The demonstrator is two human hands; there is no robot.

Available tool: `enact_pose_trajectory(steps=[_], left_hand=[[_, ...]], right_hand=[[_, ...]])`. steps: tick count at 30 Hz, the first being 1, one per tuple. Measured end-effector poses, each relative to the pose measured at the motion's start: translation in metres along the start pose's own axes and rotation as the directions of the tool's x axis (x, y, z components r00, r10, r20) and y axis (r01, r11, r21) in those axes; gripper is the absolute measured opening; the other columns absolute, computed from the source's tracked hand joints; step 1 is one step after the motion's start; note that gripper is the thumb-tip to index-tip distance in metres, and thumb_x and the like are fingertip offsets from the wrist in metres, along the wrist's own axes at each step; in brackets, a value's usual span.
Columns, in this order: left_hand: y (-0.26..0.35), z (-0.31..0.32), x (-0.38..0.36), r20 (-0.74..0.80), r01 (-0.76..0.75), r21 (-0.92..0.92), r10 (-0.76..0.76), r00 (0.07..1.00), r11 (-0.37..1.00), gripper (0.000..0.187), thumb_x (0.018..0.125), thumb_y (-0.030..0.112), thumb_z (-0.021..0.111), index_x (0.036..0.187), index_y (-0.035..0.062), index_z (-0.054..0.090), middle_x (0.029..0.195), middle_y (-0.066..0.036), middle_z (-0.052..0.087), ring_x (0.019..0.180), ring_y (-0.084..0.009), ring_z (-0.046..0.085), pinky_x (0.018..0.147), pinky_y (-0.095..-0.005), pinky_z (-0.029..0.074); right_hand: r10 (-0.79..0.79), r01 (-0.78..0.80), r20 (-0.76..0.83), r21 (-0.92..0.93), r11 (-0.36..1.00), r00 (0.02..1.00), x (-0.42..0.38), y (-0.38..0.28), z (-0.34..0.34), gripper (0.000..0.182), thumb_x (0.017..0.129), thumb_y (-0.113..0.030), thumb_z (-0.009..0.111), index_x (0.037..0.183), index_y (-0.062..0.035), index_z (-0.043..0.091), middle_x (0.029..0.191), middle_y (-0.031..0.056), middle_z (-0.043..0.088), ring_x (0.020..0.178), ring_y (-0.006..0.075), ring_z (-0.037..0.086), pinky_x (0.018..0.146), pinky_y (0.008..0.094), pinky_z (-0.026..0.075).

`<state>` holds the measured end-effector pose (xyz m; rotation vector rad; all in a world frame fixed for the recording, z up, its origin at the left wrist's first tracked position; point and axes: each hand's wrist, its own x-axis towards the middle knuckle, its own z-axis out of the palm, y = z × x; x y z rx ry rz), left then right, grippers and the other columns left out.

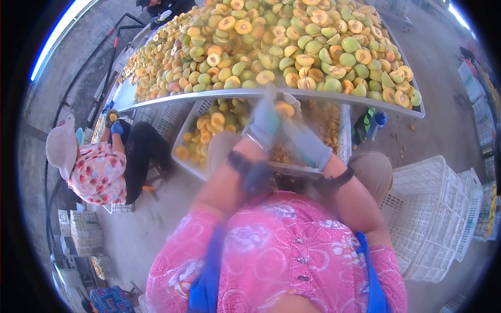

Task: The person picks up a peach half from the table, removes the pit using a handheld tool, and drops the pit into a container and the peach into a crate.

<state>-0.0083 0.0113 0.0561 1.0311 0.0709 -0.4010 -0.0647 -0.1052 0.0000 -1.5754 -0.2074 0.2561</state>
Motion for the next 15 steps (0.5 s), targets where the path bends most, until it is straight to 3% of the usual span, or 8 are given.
enact_pose_trajectory(steps=[2,4,6,7,8,9,10,15], left_hand=[[-0.001,-0.004,0.001,0.002,-0.017,0.090,0.017,1.000,0.996,0.057,0.098,0.049,0.033,0.077,0.0036,0.060,0.072,-0.008,0.060,0.067,-0.0187,0.057,0.062,-0.0299,0.046],[-0.001,-0.008,0.004,0.009,-0.033,0.183,0.032,0.999,0.983,0.060,0.098,0.050,0.032,0.074,0.0034,0.059,0.071,-0.009,0.060,0.065,-0.0181,0.057,0.061,-0.0299,0.046],[-0.001,-0.014,0.005,0.103,-0.120,0.520,0.077,0.992,0.846,0.063,0.099,0.051,0.029,0.071,0.0030,0.059,0.071,-0.011,0.062,0.061,-0.0177,0.057,0.060,-0.0300,0.047],[0.000,-0.015,0.004,0.100,-0.117,0.518,0.076,0.992,0.847,0.063,0.099,0.051,0.029,0.071,0.0030,0.059,0.071,-0.011,0.062,0.061,-0.0177,0.057,0.060,-0.0300,0.047],[0.002,-0.016,0.002,0.118,-0.079,0.465,0.027,0.993,0.882,0.063,0.099,0.050,0.029,0.071,0.0026,0.059,0.069,-0.011,0.061,0.060,-0.0178,0.057,0.059,-0.0302,0.047],[0.004,-0.016,0.001,0.140,-0.040,0.412,-0.020,0.990,0.910,0.063,0.099,0.049,0.028,0.070,0.0021,0.059,0.067,-0.011,0.061,0.059,-0.0179,0.057,0.059,-0.0304,0.047],[0.005,-0.016,0.000,0.138,-0.040,0.411,-0.019,0.990,0.911,0.063,0.099,0.049,0.028,0.070,0.0021,0.059,0.067,-0.011,0.061,0.059,-0.0179,0.057,0.059,-0.0304,0.047],[0.002,-0.024,-0.003,0.250,-0.131,0.150,0.091,0.964,0.980,0.063,0.099,0.052,0.031,0.072,0.0023,0.060,0.066,-0.010,0.061,0.058,-0.0187,0.057,0.059,-0.0300,0.047]], right_hand=[[0.115,-0.117,0.037,0.043,0.992,0.993,0.001,0.008,0.000,0.043,0.099,-0.044,0.042,0.111,-0.0055,0.057,0.084,0.0040,0.057,0.064,0.0067,0.050,0.052,0.0208,0.040],[-0.212,0.216,0.052,-0.093,0.972,0.976,0.010,0.034,0.003,0.044,0.098,-0.047,0.042,0.106,-0.0061,0.056,0.072,0.0010,0.055,0.049,0.0088,0.046,0.039,0.0231,0.036],[-0.422,0.425,-0.085,0.021,0.905,0.902,0.017,0.040,0.028,0.043,0.097,-0.047,0.042,0.102,-0.0064,0.057,0.067,-0.0008,0.051,0.042,0.0088,0.041,0.035,0.0235,0.031],[-0.591,0.625,-0.240,0.100,0.774,0.770,0.019,0.036,0.037,0.043,0.097,-0.048,0.043,0.098,-0.0067,0.057,0.063,-0.0026,0.048,0.036,0.0087,0.036,0.031,0.0239,0.027],[-0.588,0.622,-0.237,0.102,0.776,0.773,0.013,0.033,0.028,0.043,0.097,-0.048,0.043,0.098,-0.0067,0.057,0.063,-0.0026,0.048,0.036,0.0087,0.036,0.031,0.0239,0.027],[-0.115,0.061,0.059,0.570,0.819,0.992,0.000,0.016,0.011,0.042,0.097,-0.046,0.043,0.095,-0.0073,0.057,0.061,-0.0034,0.046,0.036,0.0073,0.035,0.031,0.0227,0.027],[0.227,-0.562,0.521,0.690,0.457,0.823,-0.008,0.000,0.000,0.041,0.098,-0.045,0.042,0.092,-0.0079,0.057,0.059,-0.0042,0.044,0.036,0.0059,0.034,0.031,0.0216,0.028],[0.059,-0.572,0.597,0.729,0.376,0.800,-0.012,-0.017,0.008,0.041,0.100,-0.044,0.038,0.087,-0.0091,0.057,0.053,-0.0059,0.038,0.033,0.0042,0.029,0.028,0.0212,0.023]])
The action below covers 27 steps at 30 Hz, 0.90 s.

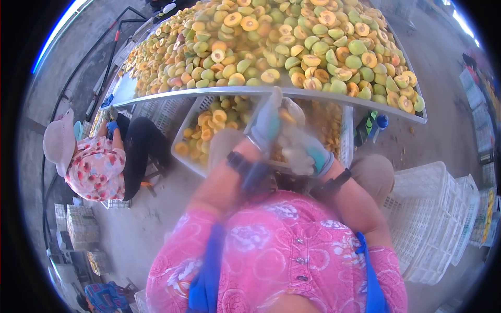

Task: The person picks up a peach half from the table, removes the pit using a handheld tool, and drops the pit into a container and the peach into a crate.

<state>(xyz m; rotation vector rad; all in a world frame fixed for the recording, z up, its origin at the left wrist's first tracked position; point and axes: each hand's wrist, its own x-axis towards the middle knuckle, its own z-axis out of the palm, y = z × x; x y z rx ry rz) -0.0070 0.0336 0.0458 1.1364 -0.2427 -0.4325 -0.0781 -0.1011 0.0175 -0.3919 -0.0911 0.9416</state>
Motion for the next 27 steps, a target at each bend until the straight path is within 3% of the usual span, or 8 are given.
enact_pose_trajectory(steps=[4,9,14,16,19,21,23,27], left_hand=[[-0.017,-0.016,0.012,-0.186,0.019,-0.381,-0.096,0.978,0.924,0.057,0.097,0.053,0.037,0.083,0.0031,0.060,0.069,-0.008,0.060,0.058,-0.0194,0.056,0.059,-0.0308,0.048],[-0.008,-0.087,0.004,-0.184,-0.053,-0.602,-0.075,0.980,0.796,0.056,0.097,0.053,0.038,0.087,0.0041,0.063,0.075,-0.007,0.064,0.067,-0.0185,0.061,0.061,-0.0316,0.052],[0.021,-0.156,-0.028,-0.528,0.067,0.197,0.049,0.848,0.978,0.043,0.099,0.038,0.044,0.088,0.0023,0.064,0.070,-0.006,0.062,0.066,-0.0188,0.061,0.059,-0.0331,0.050],[0.036,-0.157,-0.033,-0.388,0.026,0.715,0.366,0.846,0.698,0.030,0.096,0.028,0.049,0.092,0.0030,0.064,0.079,-0.010,0.064,0.074,-0.0258,0.062,0.065,-0.0364,0.050],[0.061,-0.145,-0.009,-0.108,-0.049,0.974,0.642,0.759,0.222,0.024,0.090,0.025,0.054,0.096,0.0034,0.063,0.093,-0.014,0.063,0.086,-0.0333,0.061,0.075,-0.0388,0.048],[0.063,-0.135,0.016,-0.123,-0.027,0.973,0.614,0.779,0.229,0.027,0.085,0.025,0.058,0.101,0.0033,0.062,0.105,-0.014,0.061,0.097,-0.0364,0.057,0.085,-0.0397,0.046],[0.066,-0.113,0.042,0.044,0.041,0.978,0.396,0.917,-0.204,0.029,0.087,0.025,0.057,0.106,0.0037,0.061,0.107,-0.015,0.061,0.101,-0.0351,0.057,0.088,-0.0406,0.045],[0.043,-0.096,0.090,-0.045,0.057,0.998,0.260,0.965,-0.040,0.038,0.088,0.033,0.055,0.114,0.0054,0.057,0.112,-0.015,0.060,0.107,-0.0330,0.056,0.093,-0.0405,0.042]], right_hand=[[0.059,-0.141,0.333,0.226,0.964,0.941,0.011,0.006,-0.022,0.044,0.099,-0.049,0.036,0.092,-0.0102,0.055,0.054,-0.0055,0.036,0.031,0.0053,0.025,0.027,0.0229,0.019],[0.027,-0.035,0.106,0.076,0.996,0.994,0.003,0.011,-0.020,0.042,0.098,-0.052,0.034,0.102,-0.0139,0.049,0.058,-0.0055,0.035,0.034,0.0065,0.028,0.030,0.0239,0.024],[-0.072,0.080,-0.081,0.100,0.992,0.994,-0.004,0.004,0.000,0.040,0.099,-0.050,0.035,0.099,-0.0139,0.051,0.058,-0.0055,0.034,0.036,0.0076,0.029,0.032,0.0238,0.025],[-0.079,0.085,-0.067,0.086,0.993,0.995,-0.003,0.002,0.002,0.040,0.099,-0.050,0.035,0.098,-0.0137,0.051,0.058,-0.0055,0.034,0.036,0.0078,0.029,0.032,0.0238,0.025],[-0.100,0.104,-0.068,0.056,0.993,0.993,0.001,0.001,0.003,0.040,0.099,-0.049,0.034,0.097,-0.0132,0.051,0.057,-0.0055,0.034,0.036,0.0080,0.028,0.032,0.0242,0.026],[-0.114,0.117,-0.089,0.026,0.993,0.989,0.004,0.001,0.003,0.039,0.099,-0.049,0.035,0.098,-0.0129,0.050,0.057,-0.0054,0.033,0.036,0.0081,0.028,0.032,0.0242,0.026],[-0.120,0.122,-0.100,0.018,0.992,0.988,0.005,-0.002,0.004,0.039,0.099,-0.049,0.035,0.098,-0.0126,0.049,0.057,-0.0052,0.034,0.036,0.0081,0.028,0.032,0.0242,0.027],[-0.135,0.131,-0.207,-0.036,0.991,0.969,0.003,-0.004,0.009,0.039,0.099,-0.049,0.035,0.097,-0.0120,0.049,0.058,-0.0044,0.036,0.036,0.0082,0.028,0.032,0.0241,0.028]])
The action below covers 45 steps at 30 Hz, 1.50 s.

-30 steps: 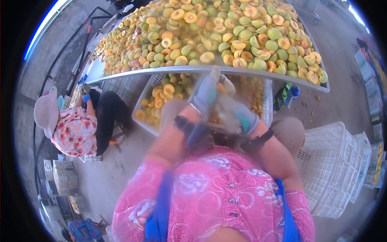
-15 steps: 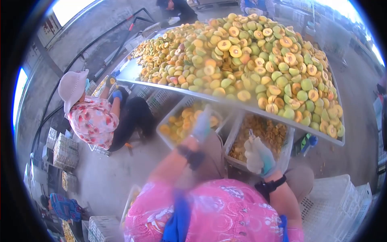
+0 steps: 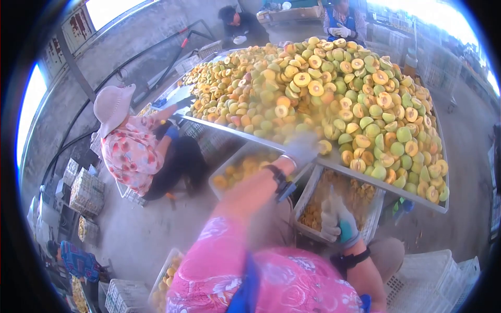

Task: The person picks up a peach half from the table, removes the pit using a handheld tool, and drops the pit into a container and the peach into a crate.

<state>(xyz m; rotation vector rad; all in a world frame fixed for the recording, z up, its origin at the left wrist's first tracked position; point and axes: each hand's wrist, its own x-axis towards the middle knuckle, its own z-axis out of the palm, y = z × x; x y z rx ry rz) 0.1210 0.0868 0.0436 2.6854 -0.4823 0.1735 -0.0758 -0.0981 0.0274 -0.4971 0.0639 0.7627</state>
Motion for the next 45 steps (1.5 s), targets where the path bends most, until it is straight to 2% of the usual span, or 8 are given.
enact_pose_trajectory(steps=[12,18,19,21,28,30,39,45], left_hand=[[0.009,0.031,0.036,0.240,-0.026,0.159,-0.013,0.971,0.987,0.062,0.075,0.045,0.063,0.122,0.0070,0.052,0.122,-0.018,0.058,0.113,-0.0305,0.055,0.095,-0.0372,0.042],[0.022,0.032,0.009,0.011,0.158,-0.339,-0.164,0.986,0.928,0.054,0.074,0.028,0.067,0.119,0.0031,0.050,0.104,-0.018,0.063,0.097,-0.0319,0.062,0.083,-0.0395,0.049],[0.029,0.026,-0.001,0.000,0.141,-0.520,-0.165,0.986,0.843,0.048,0.077,0.022,0.065,0.119,0.0027,0.050,0.100,-0.016,0.063,0.093,-0.0304,0.063,0.080,-0.0388,0.051],[0.037,0.041,-0.016,0.079,0.102,-0.982,-0.139,0.987,0.161,0.037,0.083,0.011,0.060,0.118,0.0037,0.050,0.100,-0.013,0.062,0.090,-0.0260,0.063,0.078,-0.0364,0.053],[0.080,0.041,-0.066,0.244,0.198,-0.916,-0.094,0.965,-0.349,0.019,0.094,0.023,0.048,0.103,0.0074,0.054,0.091,-0.011,0.062,0.078,-0.0265,0.061,0.073,-0.0380,0.052],[0.079,0.042,-0.067,0.335,0.369,-0.734,0.169,0.927,-0.570,0.022,0.094,0.014,0.051,0.113,0.0026,0.053,0.103,-0.015,0.062,0.095,-0.0298,0.063,0.081,-0.0397,0.055],[0.103,0.051,-0.085,0.127,0.132,-0.976,0.040,0.991,-0.175,0.032,0.099,0.031,0.039,0.115,0.0042,0.048,0.098,-0.012,0.060,0.085,-0.0244,0.060,0.076,-0.0387,0.051],[0.102,0.049,-0.087,0.349,0.333,-0.874,0.020,0.937,-0.355,0.033,0.098,0.029,0.039,0.118,0.0032,0.048,0.096,-0.011,0.059,0.084,-0.0218,0.059,0.078,-0.0370,0.052]], right_hand=[[-0.007,-0.009,-0.124,-0.128,0.992,0.992,0.001,0.000,0.009,0.036,0.097,-0.051,0.039,0.095,-0.0177,0.052,0.057,-0.0049,0.038,0.034,0.0070,0.027,0.032,0.0239,0.023],[-0.211,0.191,-0.111,-0.169,0.967,0.971,0.026,0.013,-0.038,0.028,0.099,-0.040,0.044,0.097,-0.0143,0.055,0.057,-0.0064,0.039,0.037,0.0052,0.028,0.032,0.0208,0.025],[-0.244,0.232,-0.071,-0.141,0.962,0.967,0.022,0.013,-0.037,0.029,0.098,-0.041,0.045,0.097,-0.0130,0.054,0.058,-0.0064,0.039,0.036,0.0048,0.027,0.033,0.0205,0.025],[-0.266,0.186,-0.210,-0.336,0.923,0.941,0.008,0.005,-0.016,0.030,0.098,-0.040,0.046,0.106,-0.0123,0.055,0.060,-0.0044,0.042,0.038,0.0055,0.032,0.034,0.0205,0.028],[-0.390,0.217,-0.269,-0.501,0.838,0.881,0.012,0.003,-0.029,0.040,0.097,-0.038,0.049,0.125,-0.0103,0.052,0.071,-0.0012,0.052,0.051,0.0088,0.046,0.041,0.0235,0.038],[-0.708,0.452,-0.122,-0.691,0.563,0.696,0.029,0.010,-0.046,0.038,0.097,-0.037,0.050,0.121,-0.0084,0.055,0.076,-0.0024,0.054,0.057,0.0075,0.046,0.048,0.0224,0.039],[-0.640,0.431,-0.204,-0.586,0.686,0.741,0.004,-0.001,-0.028,0.041,0.096,-0.035,0.052,0.127,-0.0088,0.049,0.079,-0.0029,0.053,0.061,0.0049,0.046,0.051,0.0215,0.039],[-0.600,0.368,-0.268,-0.585,0.723,0.754,0.003,0.001,-0.020,0.038,0.096,-0.039,0.050,0.119,-0.0091,0.051,0.069,-0.0033,0.050,0.053,0.0060,0.043,0.044,0.0231,0.034]])
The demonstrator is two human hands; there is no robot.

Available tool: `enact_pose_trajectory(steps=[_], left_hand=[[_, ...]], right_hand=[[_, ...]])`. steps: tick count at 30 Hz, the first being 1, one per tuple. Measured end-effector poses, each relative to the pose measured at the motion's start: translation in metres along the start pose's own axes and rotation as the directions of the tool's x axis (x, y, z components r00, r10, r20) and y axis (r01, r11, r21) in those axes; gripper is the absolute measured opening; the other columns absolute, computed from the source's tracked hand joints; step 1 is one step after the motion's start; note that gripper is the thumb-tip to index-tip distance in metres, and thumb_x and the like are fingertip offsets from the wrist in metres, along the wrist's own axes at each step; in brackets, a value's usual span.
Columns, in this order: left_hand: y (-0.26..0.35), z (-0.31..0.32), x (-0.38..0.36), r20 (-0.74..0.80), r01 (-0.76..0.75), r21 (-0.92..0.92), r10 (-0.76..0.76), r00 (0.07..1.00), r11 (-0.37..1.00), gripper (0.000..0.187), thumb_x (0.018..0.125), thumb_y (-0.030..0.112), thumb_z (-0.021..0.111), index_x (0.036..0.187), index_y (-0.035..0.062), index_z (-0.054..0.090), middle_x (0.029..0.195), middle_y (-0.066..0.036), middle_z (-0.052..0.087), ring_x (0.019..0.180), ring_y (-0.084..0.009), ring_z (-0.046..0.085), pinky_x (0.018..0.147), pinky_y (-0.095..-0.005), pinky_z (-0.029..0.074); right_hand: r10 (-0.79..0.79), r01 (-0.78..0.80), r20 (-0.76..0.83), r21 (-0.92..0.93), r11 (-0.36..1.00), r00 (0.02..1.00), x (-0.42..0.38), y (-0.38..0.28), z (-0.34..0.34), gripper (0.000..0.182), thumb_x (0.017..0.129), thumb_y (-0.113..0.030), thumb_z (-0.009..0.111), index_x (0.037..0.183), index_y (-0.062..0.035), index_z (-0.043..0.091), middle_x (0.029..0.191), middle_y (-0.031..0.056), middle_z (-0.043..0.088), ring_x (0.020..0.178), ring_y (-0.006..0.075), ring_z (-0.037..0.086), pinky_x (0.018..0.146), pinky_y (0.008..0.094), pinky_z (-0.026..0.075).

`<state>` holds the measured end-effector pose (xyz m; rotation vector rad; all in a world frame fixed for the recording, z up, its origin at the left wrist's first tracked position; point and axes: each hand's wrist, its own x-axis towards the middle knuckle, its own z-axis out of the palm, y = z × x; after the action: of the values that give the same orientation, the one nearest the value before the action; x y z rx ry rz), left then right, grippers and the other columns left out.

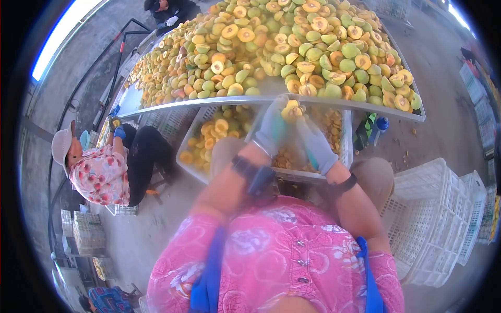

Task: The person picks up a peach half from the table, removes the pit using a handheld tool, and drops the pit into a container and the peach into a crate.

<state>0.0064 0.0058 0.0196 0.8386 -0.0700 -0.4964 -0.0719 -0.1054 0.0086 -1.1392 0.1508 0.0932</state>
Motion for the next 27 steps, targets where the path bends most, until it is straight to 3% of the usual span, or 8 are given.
enact_pose_trajectory(steps=[7,10,12,19,22,24,25,27], left_hand=[[-0.003,0.012,-0.009,0.011,-0.130,0.199,0.131,0.991,0.971,0.025,0.095,0.024,0.040,0.107,0.0054,0.052,0.097,-0.008,0.058,0.087,-0.0188,0.058,0.077,-0.0363,0.053],[-0.003,0.020,-0.009,0.004,-0.218,0.221,0.222,0.975,0.951,0.022,0.095,0.022,0.039,0.102,0.0068,0.053,0.096,-0.008,0.058,0.086,-0.0185,0.058,0.076,-0.0359,0.053],[-0.002,0.026,-0.012,-0.052,-0.155,0.106,0.161,0.986,0.982,0.023,0.096,0.021,0.036,0.102,0.0079,0.054,0.092,-0.008,0.058,0.085,-0.0180,0.058,0.076,-0.0350,0.054],[0.000,0.032,-0.014,-0.088,-0.209,0.393,0.263,0.961,0.895,0.027,0.097,0.024,0.036,0.091,0.0074,0.057,0.085,-0.006,0.058,0.075,-0.0169,0.058,0.069,-0.0315,0.053],[0.005,0.039,-0.018,-0.092,-0.253,0.458,0.329,0.940,0.852,0.036,0.099,0.032,0.036,0.086,0.0065,0.058,0.082,-0.005,0.059,0.071,-0.0156,0.056,0.066,-0.0301,0.051],[0.012,0.043,-0.023,-0.134,-0.071,0.256,0.108,0.985,0.964,0.044,0.100,0.041,0.035,0.085,0.0057,0.058,0.081,-0.006,0.058,0.072,-0.0149,0.056,0.065,-0.0296,0.051],[0.013,0.041,-0.023,-0.133,-0.071,0.254,0.108,0.985,0.965,0.044,0.100,0.041,0.035,0.085,0.0057,0.058,0.081,-0.006,0.058,0.072,-0.0149,0.056,0.065,-0.0296,0.051],[0.014,0.037,-0.023,-0.098,-0.079,0.299,0.113,0.989,0.951,0.050,0.100,0.047,0.034,0.084,0.0055,0.058,0.079,-0.006,0.059,0.068,-0.0156,0.056,0.064,-0.0292,0.050]], right_hand=[[0.019,-0.015,0.035,-0.114,0.993,0.999,0.005,0.008,-0.003,0.038,0.097,-0.041,0.046,0.116,-0.0094,0.054,0.068,-0.0012,0.050,0.051,0.0068,0.042,0.043,0.0243,0.033],[-0.249,0.243,0.027,-0.330,0.912,0.968,0.010,0.013,-0.001,0.041,0.098,-0.043,0.043,0.115,-0.0075,0.056,0.073,0.0006,0.054,0.056,0.0082,0.044,0.049,0.0246,0.038],[-0.032,0.036,0.025,-0.229,0.973,0.999,0.003,0.007,0.001,0.045,0.098,-0.043,0.041,0.115,-0.0053,0.058,0.079,0.0020,0.056,0.062,0.0092,0.045,0.057,0.0247,0.040],[-0.093,0.100,0.051,-0.155,0.983,0.994,0.001,0.004,0.005,0.046,0.099,-0.042,0.041,0.119,-0.0035,0.057,0.088,-0.0003,0.058,0.072,0.0082,0.048,0.065,0.0240,0.042],[0.075,-0.069,0.085,-0.075,0.995,0.994,-0.001,0.003,0.003,0.047,0.100,-0.041,0.041,0.123,-0.0018,0.055,0.102,0.0018,0.058,0.088,0.0094,0.050,0.079,0.0244,0.043],[-0.257,0.339,0.255,-0.369,0.865,0.932,0.008,0.023,-0.006,0.049,0.100,-0.041,0.041,0.126,-0.0013,0.054,0.113,0.0037,0.056,0.099,0.0094,0.048,0.088,0.0246,0.040],[-0.256,0.339,0.254,-0.371,0.865,0.933,0.010,0.027,-0.010,0.049,0.100,-0.041,0.041,0.126,-0.0013,0.054,0.113,0.0037,0.056,0.099,0.0094,0.048,0.088,0.0246,0.040],[-0.527,0.664,0.404,-0.482,0.572,0.748,0.009,0.026,-0.010,0.039,0.095,-0.024,0.052,0.125,0.0003,0.048,0.100,0.0064,0.058,0.084,0.0167,0.055,0.075,0.0295,0.047]])
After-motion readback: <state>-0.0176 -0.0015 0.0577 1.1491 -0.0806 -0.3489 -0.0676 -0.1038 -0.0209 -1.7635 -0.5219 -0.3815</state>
